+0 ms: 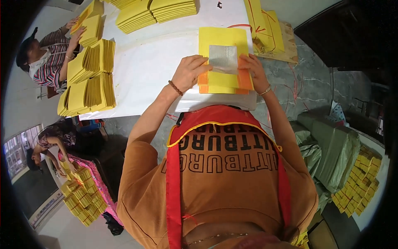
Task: Folding and stacking yellow sheets of ritual paper at a workbench.
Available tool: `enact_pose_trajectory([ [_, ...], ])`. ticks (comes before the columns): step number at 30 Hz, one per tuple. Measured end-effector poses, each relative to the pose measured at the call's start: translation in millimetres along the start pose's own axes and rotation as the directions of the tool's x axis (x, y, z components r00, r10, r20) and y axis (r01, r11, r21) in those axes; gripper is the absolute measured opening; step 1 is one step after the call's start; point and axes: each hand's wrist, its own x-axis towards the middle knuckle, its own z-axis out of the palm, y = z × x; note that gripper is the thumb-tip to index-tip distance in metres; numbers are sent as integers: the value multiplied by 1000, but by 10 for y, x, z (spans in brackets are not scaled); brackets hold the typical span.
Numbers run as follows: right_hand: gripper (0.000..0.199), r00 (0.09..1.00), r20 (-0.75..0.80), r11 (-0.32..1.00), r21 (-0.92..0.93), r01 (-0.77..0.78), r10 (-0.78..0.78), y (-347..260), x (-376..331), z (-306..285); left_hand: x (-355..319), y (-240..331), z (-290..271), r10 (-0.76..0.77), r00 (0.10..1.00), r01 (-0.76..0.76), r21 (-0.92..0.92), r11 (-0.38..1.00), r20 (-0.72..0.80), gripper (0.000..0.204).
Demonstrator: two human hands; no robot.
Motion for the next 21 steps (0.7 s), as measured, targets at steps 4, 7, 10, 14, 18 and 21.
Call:
enact_pose_trajectory([
  [4, 14, 992, 112, 955, -287, 81, -51, -343, -8, -128, -86, 177, -161, 111, 994, -111, 40, 993, 6, 32],
  [7, 16, 980, 200, 990, -139, 17, 11, -378, -31, -90, -195, 167, -51, -8, 1000, 2, -221, 975, -28, 28],
  [10, 26, 953, 183, 968, 28, -250, 241, -507, 30, -111, -124, 256, -13, -357, 934, 344, -348, 872, 28, 17],
  [14, 38, 835, 31, 829, 109, -549, 549, -554, 178, 53, -2, 229, 47, -704, 699, 633, -567, 527, 126, 23],
  [18, 37, 815, -133, 805, 312, -505, 563, -434, 218, 204, 9, 70, 292, -749, 653, 613, -656, 440, 108, 24],
  [21, 42, 777, -195, 786, 334, -521, 598, -442, 290, 235, 19, -22, 353, -787, 600, 671, -624, 401, 140, 24],
])
